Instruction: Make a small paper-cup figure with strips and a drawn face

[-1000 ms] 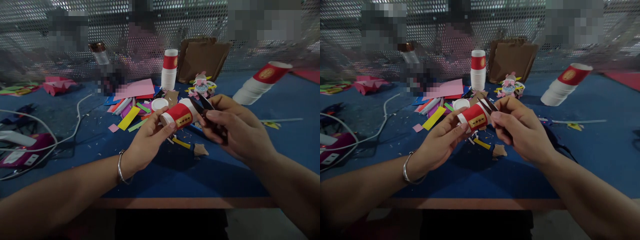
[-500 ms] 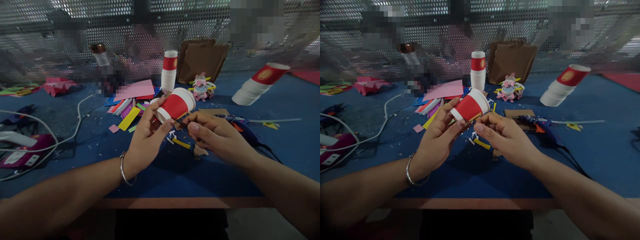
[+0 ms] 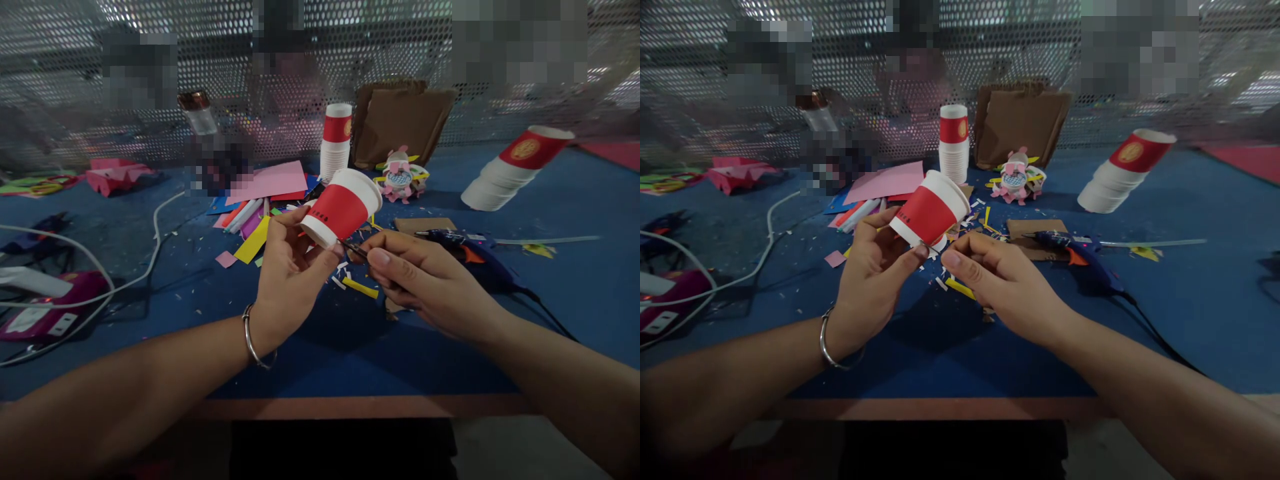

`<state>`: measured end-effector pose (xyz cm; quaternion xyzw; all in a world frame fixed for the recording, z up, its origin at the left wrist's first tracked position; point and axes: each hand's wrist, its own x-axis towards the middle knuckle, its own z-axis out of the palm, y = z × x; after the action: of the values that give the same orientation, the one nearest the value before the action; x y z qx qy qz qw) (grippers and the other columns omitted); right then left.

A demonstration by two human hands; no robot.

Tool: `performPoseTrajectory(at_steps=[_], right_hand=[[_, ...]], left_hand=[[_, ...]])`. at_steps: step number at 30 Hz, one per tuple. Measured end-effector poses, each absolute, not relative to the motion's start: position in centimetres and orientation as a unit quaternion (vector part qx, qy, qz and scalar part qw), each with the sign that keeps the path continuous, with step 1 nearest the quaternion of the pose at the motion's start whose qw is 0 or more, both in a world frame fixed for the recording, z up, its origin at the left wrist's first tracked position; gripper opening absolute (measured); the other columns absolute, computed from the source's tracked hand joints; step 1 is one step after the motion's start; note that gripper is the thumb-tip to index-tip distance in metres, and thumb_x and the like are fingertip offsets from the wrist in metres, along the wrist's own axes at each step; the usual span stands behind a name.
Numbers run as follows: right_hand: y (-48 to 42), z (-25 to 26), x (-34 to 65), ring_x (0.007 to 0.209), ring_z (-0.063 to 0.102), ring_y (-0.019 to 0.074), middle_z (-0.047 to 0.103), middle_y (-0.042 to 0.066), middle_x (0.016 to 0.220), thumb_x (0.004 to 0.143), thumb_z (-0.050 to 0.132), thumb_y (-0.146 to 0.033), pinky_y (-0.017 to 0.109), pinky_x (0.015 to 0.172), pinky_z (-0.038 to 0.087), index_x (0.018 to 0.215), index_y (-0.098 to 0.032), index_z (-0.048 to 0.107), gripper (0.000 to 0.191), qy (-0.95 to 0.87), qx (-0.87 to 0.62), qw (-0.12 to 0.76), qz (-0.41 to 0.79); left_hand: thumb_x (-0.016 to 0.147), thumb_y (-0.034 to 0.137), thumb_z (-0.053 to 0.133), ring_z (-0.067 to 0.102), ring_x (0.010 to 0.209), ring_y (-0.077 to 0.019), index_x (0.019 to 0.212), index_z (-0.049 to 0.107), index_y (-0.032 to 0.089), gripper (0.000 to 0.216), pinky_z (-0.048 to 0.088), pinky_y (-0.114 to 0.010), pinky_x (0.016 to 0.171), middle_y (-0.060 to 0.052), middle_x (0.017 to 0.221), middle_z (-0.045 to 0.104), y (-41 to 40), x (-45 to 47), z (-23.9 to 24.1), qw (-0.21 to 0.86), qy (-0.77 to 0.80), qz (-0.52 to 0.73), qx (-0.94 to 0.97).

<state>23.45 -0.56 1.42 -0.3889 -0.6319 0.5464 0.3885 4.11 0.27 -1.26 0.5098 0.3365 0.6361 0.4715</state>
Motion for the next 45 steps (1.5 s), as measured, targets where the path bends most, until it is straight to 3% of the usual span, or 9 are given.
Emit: performPoseTrajectory(at_steps=[14, 18, 23, 36, 45], right_hand=[[-0.4, 1.0, 23.4, 0.045, 0.031, 0.0047, 0.045, -0.007, 0.064, 0.099, 0.070, -0.064, 0.023, 0.041, 0.018, 0.095, -0.020, 0.065, 0.044, -0.627, -0.395, 0.382, 0.553], [-0.5, 1.0, 23.5, 0.046, 0.030, 0.0047, 0.042, -0.008, 0.063, 0.099, 0.070, -0.063, 0.023, 0.041, 0.017, 0.095, -0.020, 0.066, 0.044, -0.625, -0.392, 0.389, 0.553], [-0.9, 1.0, 23.5, 0.046, 0.028, 0.0048, 0.043, -0.007, 0.063, 0.101, 0.069, -0.063, 0.023, 0.042, 0.014, 0.095, -0.021, 0.065, 0.042, -0.613, -0.396, 0.395, 0.557], [-1.0, 0.9, 23.1, 0.045, 0.030, 0.0050, 0.045, -0.007, 0.062, 0.094, 0.078, -0.061, 0.023, 0.040, 0.016, 0.082, -0.020, 0.062, 0.045, -0.586, -0.404, 0.410, 0.571], [-1.1, 0.7, 22.7, 0.045, 0.032, 0.0046, 0.044, -0.006, 0.064, 0.094, 0.076, -0.066, 0.023, 0.040, 0.017, 0.083, -0.020, 0.061, 0.049, -0.577, -0.405, 0.420, 0.571]], left_hand=[[0.088, 0.023, 0.086, 0.072, 0.106, -0.0178, 0.118, 0.051, 0.027, 0.047, 0.057, -0.034, 0.098, -0.003, 0.116, 0.071, 0.2, 4.0, -1.2, 0.482, 0.332, 0.624, 0.518], [0.087, 0.027, 0.087, 0.073, 0.107, -0.0192, 0.121, 0.052, 0.025, 0.049, 0.057, -0.036, 0.099, -0.005, 0.119, 0.072, 0.2, 3.9, -1.0, 0.481, 0.336, 0.613, 0.530], [0.081, 0.020, 0.089, 0.073, 0.109, -0.0187, 0.118, 0.050, 0.024, 0.054, 0.058, -0.036, 0.101, -0.006, 0.119, 0.072, 0.1, 4.1, -0.7, 0.461, 0.341, 0.623, 0.531], [0.080, 0.019, 0.087, 0.072, 0.104, -0.0191, 0.112, 0.049, 0.025, 0.050, 0.060, -0.036, 0.096, -0.004, 0.111, 0.070, 0.4, 4.0, -1.5, 0.417, 0.356, 0.618, 0.563], [0.084, 0.020, 0.086, 0.072, 0.104, -0.0189, 0.111, 0.047, 0.027, 0.048, 0.061, -0.037, 0.098, -0.002, 0.110, 0.068, 0.8, 3.9, -1.7, 0.386, 0.368, 0.618, 0.577]])
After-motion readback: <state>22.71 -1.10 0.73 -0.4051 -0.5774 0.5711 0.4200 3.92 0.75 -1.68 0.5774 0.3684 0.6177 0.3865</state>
